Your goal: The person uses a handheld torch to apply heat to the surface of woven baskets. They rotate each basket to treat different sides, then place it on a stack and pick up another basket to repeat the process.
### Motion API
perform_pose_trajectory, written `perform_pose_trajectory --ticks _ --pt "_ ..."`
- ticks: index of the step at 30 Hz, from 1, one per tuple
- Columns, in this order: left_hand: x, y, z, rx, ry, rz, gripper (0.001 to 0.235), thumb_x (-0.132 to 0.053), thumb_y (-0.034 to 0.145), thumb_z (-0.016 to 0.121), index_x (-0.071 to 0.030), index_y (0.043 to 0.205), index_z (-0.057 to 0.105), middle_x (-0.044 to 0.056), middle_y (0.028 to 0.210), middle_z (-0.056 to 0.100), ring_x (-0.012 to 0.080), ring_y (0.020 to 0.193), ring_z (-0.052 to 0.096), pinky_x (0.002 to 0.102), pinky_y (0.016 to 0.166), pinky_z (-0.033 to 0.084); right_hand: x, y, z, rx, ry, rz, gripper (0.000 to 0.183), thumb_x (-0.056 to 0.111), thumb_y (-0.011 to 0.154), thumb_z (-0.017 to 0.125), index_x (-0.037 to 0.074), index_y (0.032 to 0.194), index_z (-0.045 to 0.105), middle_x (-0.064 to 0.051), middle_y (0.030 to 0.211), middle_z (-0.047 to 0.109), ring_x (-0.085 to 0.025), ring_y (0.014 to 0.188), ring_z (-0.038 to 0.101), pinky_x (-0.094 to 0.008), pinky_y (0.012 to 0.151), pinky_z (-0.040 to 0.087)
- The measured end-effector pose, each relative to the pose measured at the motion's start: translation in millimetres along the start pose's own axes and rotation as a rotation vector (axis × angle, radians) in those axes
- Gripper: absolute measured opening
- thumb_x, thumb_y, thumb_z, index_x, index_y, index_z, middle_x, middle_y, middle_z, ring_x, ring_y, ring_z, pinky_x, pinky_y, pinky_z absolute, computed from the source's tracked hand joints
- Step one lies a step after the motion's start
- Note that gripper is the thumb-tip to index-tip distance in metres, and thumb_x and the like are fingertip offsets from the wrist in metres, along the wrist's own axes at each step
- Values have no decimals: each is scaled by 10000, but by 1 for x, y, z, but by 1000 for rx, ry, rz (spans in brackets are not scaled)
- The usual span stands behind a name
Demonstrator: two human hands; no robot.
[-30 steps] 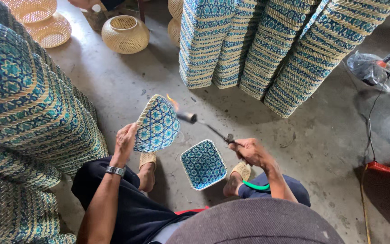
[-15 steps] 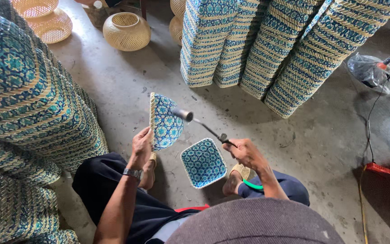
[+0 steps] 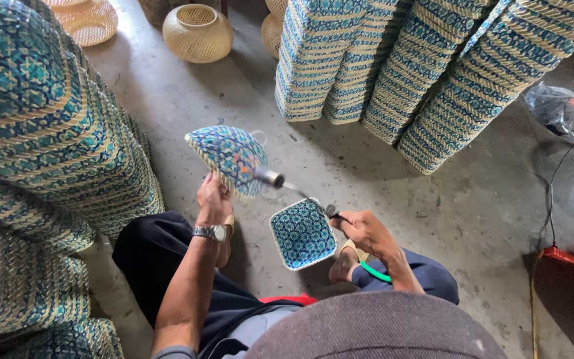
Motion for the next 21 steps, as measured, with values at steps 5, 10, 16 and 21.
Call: perform_pose_trajectory --ticks 5,10,16,21 --pt "-15 6 -6 -82 -109 -3 245 -174 1069 526 -16 1224 630 43 1031 673 155 870 625 336 800 547 -18 -4 14 103 35 161 246 251 938 617 47 991 745 -108 648 586 -120 617 495 -331 572 429" --pt "-20 17 -15 -193 -229 -31 267 -165 1030 446 -46 1217 595 80 1163 688 234 1043 677 431 929 575 -24 2 9 -6 14 131 250 266 933 619 66 1017 742 -57 635 624 -104 587 509 -309 555 448" --pt "-38 33 -26 -60 -203 85 262 -90 1096 458 42 1289 577 133 1211 665 248 1068 676 394 956 597 -25 5 6 74 87 211 249 251 948 597 63 940 761 -18 607 609 -96 537 514 -301 499 434" --pt "-54 23 -10 -7 76 87 338 -135 1103 459 1 1390 576 131 1219 690 212 1013 696 356 879 600 -25 7 -7 0 147 261 340 332 973 625 47 792 665 24 597 568 -79 522 503 -293 477 430"
Point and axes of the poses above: each hand's wrist, its own y-axis towards the middle knuckle, its own z-axis out of the palm, x = y × z, the point moved 9 cm from there along y, towards the middle knuckle
